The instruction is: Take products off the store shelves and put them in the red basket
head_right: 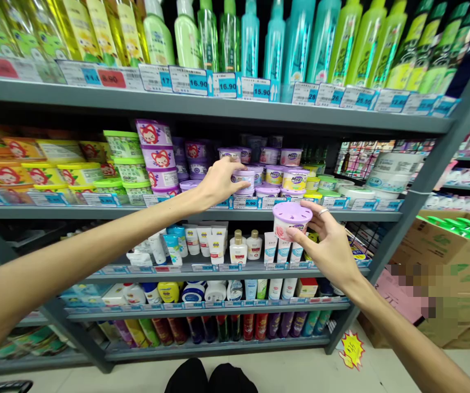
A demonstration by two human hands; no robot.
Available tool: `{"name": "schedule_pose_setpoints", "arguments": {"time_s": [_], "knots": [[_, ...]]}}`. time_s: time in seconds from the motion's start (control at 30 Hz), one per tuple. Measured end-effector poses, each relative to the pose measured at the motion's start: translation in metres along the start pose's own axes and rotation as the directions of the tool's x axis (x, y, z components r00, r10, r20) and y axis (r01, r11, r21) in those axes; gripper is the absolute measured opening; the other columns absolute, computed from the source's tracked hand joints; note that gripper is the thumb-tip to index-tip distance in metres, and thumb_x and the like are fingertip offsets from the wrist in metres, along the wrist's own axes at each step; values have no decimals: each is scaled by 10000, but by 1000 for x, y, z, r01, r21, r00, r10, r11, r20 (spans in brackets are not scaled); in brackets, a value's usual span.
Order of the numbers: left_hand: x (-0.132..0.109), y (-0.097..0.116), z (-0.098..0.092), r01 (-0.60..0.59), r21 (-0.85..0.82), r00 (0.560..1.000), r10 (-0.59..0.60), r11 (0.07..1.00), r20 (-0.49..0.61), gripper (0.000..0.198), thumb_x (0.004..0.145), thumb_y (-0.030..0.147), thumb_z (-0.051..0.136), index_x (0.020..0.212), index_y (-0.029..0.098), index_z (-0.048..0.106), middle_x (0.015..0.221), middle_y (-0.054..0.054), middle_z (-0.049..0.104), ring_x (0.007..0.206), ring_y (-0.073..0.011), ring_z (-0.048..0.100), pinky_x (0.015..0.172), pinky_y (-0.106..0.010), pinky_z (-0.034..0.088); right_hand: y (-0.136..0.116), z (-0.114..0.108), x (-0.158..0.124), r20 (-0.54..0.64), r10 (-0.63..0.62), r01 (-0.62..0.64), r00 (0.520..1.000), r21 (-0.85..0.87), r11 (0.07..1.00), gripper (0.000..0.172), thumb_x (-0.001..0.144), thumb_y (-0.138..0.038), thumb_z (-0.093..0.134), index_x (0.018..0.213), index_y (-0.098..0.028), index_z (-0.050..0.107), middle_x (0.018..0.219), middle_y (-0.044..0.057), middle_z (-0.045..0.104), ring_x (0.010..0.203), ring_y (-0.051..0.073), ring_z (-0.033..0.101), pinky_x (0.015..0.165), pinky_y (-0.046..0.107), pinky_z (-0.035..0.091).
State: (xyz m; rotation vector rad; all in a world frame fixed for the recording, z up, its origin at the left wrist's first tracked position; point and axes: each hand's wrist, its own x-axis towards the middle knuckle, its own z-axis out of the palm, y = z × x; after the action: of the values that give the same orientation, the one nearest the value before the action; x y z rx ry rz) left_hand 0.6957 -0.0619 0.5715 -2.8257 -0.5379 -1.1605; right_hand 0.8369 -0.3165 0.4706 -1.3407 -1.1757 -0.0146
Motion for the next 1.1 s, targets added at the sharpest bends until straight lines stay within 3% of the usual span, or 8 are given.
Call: {"name": "schedule_pose_setpoints", "arguments": {"time_s": [0.23, 0.33, 0.4, 0.47, 0.57, 0.7, 0.87, 1.1], "knots": [[-7, -4, -1, -26, 97, 999, 29, 995, -27, 449, 940, 470, 736, 1289, 187, 734, 1331, -143, 671, 1150, -327, 690, 947, -439, 581, -3, -5, -4, -35, -8, 8, 999, -13, 1000, 688, 828, -509, 885, 1418, -288, 609, 1461, 94, 674, 1366, 331, 650, 1204, 502, 544], [-11, -8, -4, -124, 162, 987, 139, 979, -85, 436, 973, 466, 687, 1267, 147, 723, 1369, -177, 654, 1180, -337, 672, 952, -453, 582, -6, -14, -5, -76, -8, 8, 997, -5, 1000, 688, 821, -528, 884, 1410, -298, 615, 1450, 95, 681, 1363, 333, 654, 1195, 510, 553], [-9, -7, -6, -239, 180, 951, 267, 954, -152, 382, 1003, 403, 643, 1254, 125, 715, 1356, -191, 656, 1195, -332, 652, 998, -479, 565, -8, -21, -4, -124, -15, 15, 992, -5, 1000, 670, 809, -531, 891, 1386, -307, 634, 1423, 91, 696, 1342, 336, 668, 1194, 522, 554], [-4, -2, -7, -375, 152, 902, 398, 914, -169, 317, 1020, 332, 604, 1230, 123, 718, 1313, -178, 672, 1184, -309, 647, 1015, -475, 559, -10, -29, -4, -181, -26, 24, 983, -11, 1000, 638, 799, -520, 902, 1354, -319, 661, 1385, 89, 716, 1317, 343, 683, 1178, 532, 567], [6, 15, -3, -507, 71, 854, 512, 859, -93, 267, 1024, 292, 574, 1159, 133, 741, 1222, -146, 707, 1133, -283, 657, 992, -449, 567, -14, -44, -4, -256, -65, 59, 964, -32, 998, 584, 797, -496, 910, 1315, -329, 695, 1331, 87, 740, 1281, 347, 701, 1149, 546, 586], [19, 28, -3, -475, -18, 873, 469, 880, -134, 255, 1008, 287, 568, 1096, 143, 759, 1176, -124, 742, 1089, -269, 660, 1007, -463, 554, -25, -64, 2, -320, -113, 93, 941, -80, 993, 569, 810, -506, 893, 1311, -317, 701, 1291, 72, 756, 1254, 332, 711, 1154, 565, 575], [32, 12, -23, -307, -70, 933, 285, 949, -219, 250, 974, 279, 557, 1003, 179, 785, 1035, -86, 794, 982, -248, 666, 1000, -464, 554, -31, -77, 49, -271, -148, 109, 951, -156, 982, 608, 822, -571, 859, 1330, -287, 680, 1227, 78, 772, 1175, 299, 731, 1092, 509, 610], [33, -14, -21, -247, 29, 961, 249, 969, -117, 358, 948, 280, 511, 1089, 150, 813, 1090, -120, 815, 1071, -285, 714, 1071, -458, 556, 7, -72, 153, -258, -146, 123, 955, -104, 987, 680, 799, -605, 833, 1319, -213, 636, 1206, 107, 775, 1164, 302, 723, 1067, 486, 602]]}}
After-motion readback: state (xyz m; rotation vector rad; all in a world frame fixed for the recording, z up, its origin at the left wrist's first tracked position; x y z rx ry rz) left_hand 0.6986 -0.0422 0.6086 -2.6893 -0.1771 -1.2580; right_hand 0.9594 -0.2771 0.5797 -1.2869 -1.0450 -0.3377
